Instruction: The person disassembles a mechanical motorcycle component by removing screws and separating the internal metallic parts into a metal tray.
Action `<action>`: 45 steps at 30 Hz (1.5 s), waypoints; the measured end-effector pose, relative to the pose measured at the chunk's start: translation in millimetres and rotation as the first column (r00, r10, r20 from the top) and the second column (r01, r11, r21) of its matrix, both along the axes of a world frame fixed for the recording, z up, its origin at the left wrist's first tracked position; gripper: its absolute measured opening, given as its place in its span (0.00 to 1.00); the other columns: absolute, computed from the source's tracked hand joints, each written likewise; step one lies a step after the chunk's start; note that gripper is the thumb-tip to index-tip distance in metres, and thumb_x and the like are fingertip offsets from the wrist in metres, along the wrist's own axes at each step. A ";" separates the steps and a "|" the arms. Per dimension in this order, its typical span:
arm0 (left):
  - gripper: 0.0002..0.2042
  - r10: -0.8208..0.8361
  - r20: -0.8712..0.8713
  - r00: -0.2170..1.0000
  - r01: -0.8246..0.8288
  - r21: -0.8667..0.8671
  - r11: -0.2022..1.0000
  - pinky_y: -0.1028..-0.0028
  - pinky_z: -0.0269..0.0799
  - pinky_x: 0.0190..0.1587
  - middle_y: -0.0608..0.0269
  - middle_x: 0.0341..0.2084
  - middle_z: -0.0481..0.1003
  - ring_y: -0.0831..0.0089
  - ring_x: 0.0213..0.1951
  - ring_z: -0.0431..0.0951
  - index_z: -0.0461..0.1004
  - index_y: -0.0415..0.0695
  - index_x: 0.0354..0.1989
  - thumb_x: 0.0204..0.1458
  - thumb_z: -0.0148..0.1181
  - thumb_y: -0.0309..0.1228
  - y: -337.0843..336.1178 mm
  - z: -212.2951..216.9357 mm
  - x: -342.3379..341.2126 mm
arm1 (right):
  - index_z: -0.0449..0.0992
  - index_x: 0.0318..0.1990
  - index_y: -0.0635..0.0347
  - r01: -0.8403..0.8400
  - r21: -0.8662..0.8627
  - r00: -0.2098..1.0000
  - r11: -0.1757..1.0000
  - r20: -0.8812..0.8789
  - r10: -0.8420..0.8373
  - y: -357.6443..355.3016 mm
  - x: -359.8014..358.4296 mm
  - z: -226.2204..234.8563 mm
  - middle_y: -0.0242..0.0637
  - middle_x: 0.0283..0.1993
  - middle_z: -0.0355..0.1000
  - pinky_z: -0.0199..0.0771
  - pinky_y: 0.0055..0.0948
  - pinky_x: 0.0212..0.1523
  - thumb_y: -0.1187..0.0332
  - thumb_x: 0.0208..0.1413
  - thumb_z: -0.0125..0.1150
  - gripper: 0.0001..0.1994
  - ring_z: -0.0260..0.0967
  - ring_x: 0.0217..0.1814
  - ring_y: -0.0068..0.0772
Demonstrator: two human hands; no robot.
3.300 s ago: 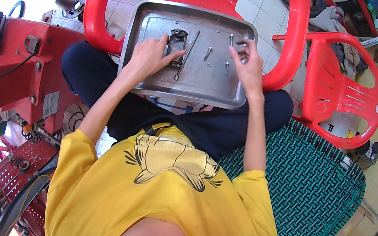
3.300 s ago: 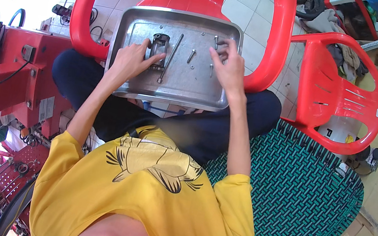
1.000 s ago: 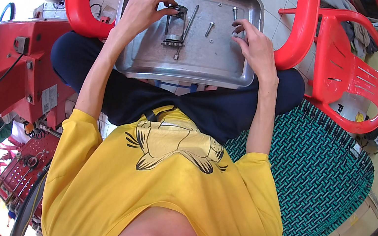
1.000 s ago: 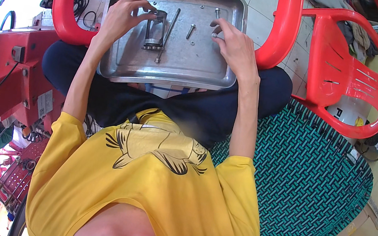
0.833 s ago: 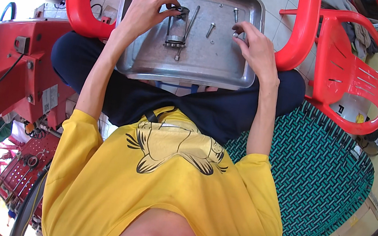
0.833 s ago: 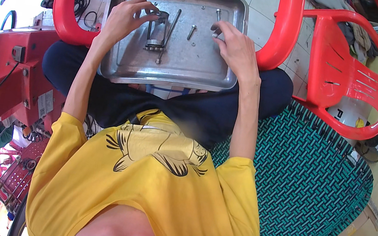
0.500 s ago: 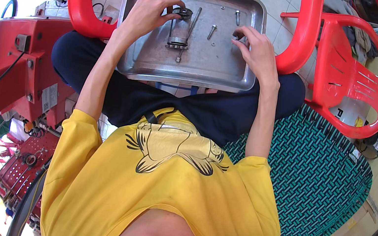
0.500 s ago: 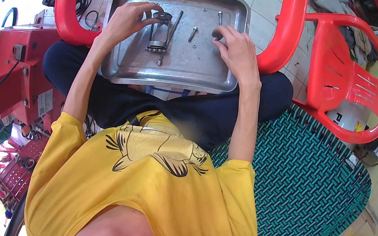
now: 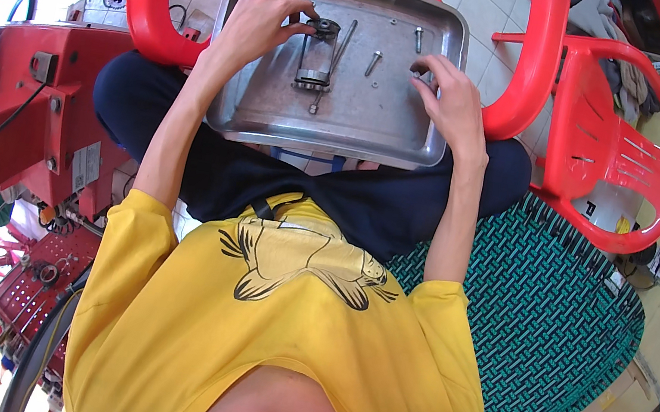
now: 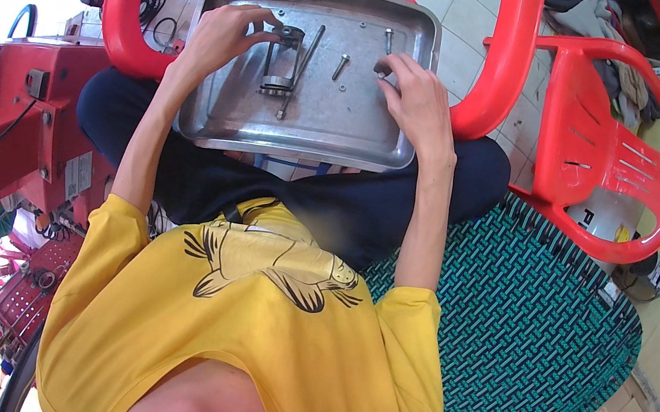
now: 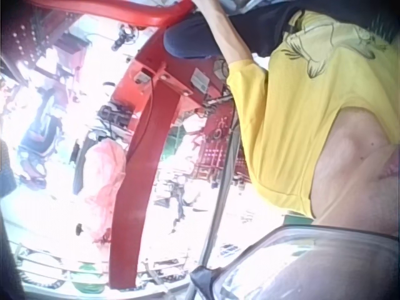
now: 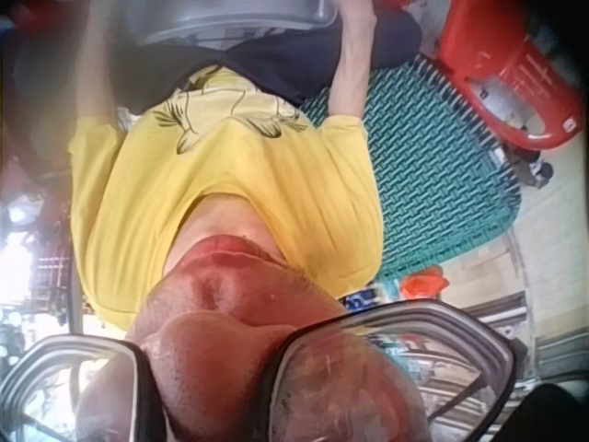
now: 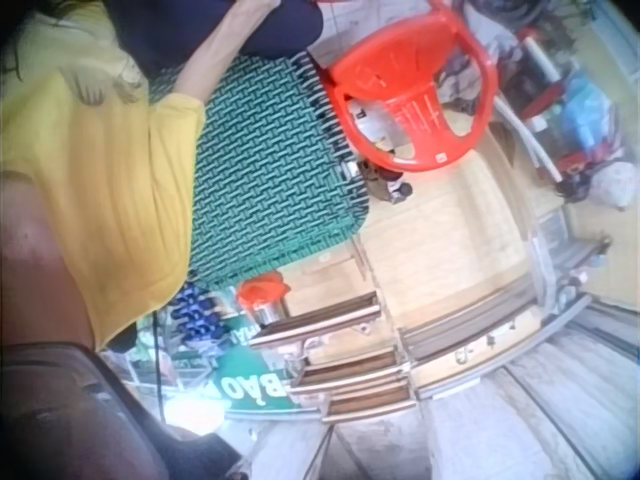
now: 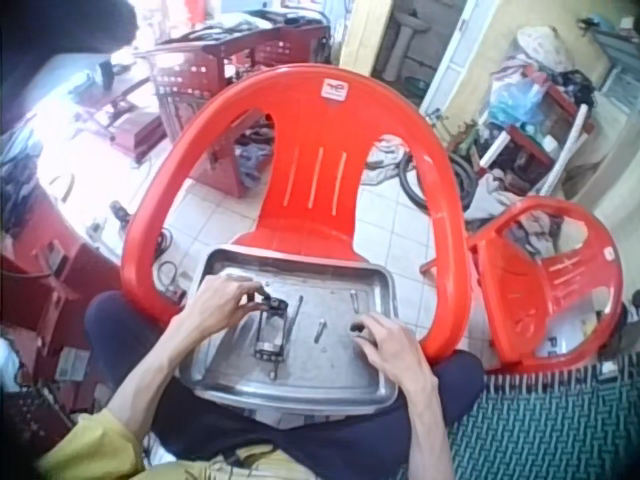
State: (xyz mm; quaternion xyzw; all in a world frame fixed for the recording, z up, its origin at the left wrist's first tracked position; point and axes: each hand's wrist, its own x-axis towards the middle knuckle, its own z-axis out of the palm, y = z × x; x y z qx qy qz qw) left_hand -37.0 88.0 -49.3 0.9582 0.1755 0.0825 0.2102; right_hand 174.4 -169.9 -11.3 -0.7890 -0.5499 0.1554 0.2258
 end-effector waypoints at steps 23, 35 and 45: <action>0.14 -0.018 -0.007 1.000 0.018 0.013 1.000 0.62 0.78 0.40 0.56 0.34 0.84 0.58 0.33 0.84 0.84 0.52 0.48 0.55 0.69 0.41 5.1 -6.8 0.9 | 0.75 0.47 0.58 -0.028 -0.088 0.999 0.996 -0.045 0.024 -5.7 5.7 -16.6 0.40 0.43 0.77 0.74 0.41 0.39 0.68 0.57 0.68 0.13 0.73 0.35 0.44; 0.15 -0.028 -0.038 0.999 0.028 0.006 1.000 0.63 0.78 0.40 0.57 0.34 0.84 0.59 0.33 0.84 0.83 0.53 0.50 0.56 0.69 0.41 3.5 -2.9 -0.4 | 0.75 0.46 0.60 -0.024 -0.123 0.998 0.992 -0.056 0.017 -6.5 4.1 -11.3 0.40 0.43 0.77 0.74 0.41 0.40 0.67 0.56 0.69 0.14 0.73 0.36 0.44; 0.17 -0.020 -0.031 0.999 0.021 0.036 0.999 0.62 0.77 0.38 0.57 0.31 0.84 0.61 0.30 0.83 0.82 0.53 0.51 0.55 0.69 0.43 2.5 -3.0 -1.3 | 0.74 0.43 0.59 -0.017 -0.132 0.999 0.991 -0.047 0.011 -4.7 0.1 -0.8 0.41 0.43 0.75 0.75 0.45 0.41 0.68 0.56 0.69 0.12 0.77 0.38 0.48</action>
